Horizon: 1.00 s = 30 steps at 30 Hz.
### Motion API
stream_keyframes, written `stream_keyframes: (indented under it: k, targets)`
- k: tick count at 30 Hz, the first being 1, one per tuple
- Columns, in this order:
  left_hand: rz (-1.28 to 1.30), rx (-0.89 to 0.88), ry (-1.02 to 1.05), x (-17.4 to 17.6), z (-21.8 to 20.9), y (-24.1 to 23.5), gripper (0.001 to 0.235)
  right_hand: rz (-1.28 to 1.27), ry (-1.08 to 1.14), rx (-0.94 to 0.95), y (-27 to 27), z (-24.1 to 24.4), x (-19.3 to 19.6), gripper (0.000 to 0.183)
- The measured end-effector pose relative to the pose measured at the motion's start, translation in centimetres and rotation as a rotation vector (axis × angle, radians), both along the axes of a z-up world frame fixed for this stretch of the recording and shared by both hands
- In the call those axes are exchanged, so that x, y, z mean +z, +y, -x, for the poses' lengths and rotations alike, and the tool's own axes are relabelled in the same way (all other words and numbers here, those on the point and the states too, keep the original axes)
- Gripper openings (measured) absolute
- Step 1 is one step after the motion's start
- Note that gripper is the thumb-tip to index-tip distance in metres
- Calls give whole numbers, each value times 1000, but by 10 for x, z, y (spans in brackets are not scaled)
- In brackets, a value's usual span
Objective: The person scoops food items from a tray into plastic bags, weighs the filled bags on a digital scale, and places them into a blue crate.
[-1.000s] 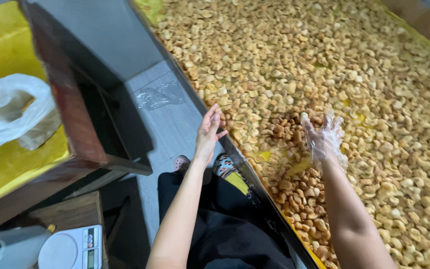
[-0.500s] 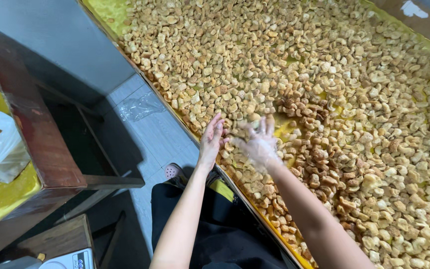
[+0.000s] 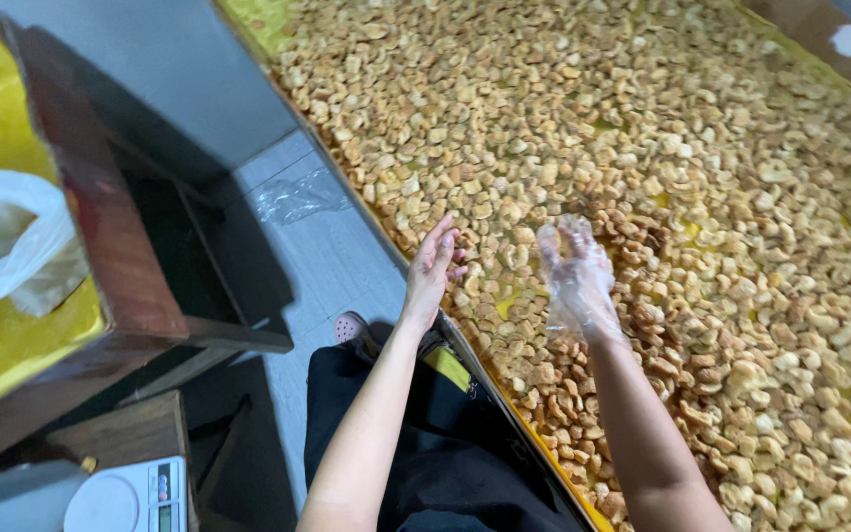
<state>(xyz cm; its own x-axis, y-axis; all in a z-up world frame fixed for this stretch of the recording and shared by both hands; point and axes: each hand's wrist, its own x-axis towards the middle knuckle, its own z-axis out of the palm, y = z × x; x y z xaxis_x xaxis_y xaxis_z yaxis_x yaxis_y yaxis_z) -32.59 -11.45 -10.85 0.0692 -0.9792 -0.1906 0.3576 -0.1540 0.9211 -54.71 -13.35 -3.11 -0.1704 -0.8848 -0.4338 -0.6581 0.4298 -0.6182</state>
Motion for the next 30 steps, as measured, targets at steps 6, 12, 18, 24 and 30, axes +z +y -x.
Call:
stream_keyframes:
  k: [6,12,18,24,30]
  targets:
    - [44,119,91,5,-23,24,59,88,-1233,-169,-41,-24,-77,61]
    - [116,294,248,17,-79,68,60,-89,-1545,194,-14,-135,-49,77]
    - [166,511,180,39,-146,135,62,-184,-1475,366,5,-212,-34,78]
    - [160,695,79,48,-200,216,67,-303,-1492,491,28,-271,-41,76]
    - [200,924,143,37,-239,282,70,-446,-1507,650,68,-337,-44,76]
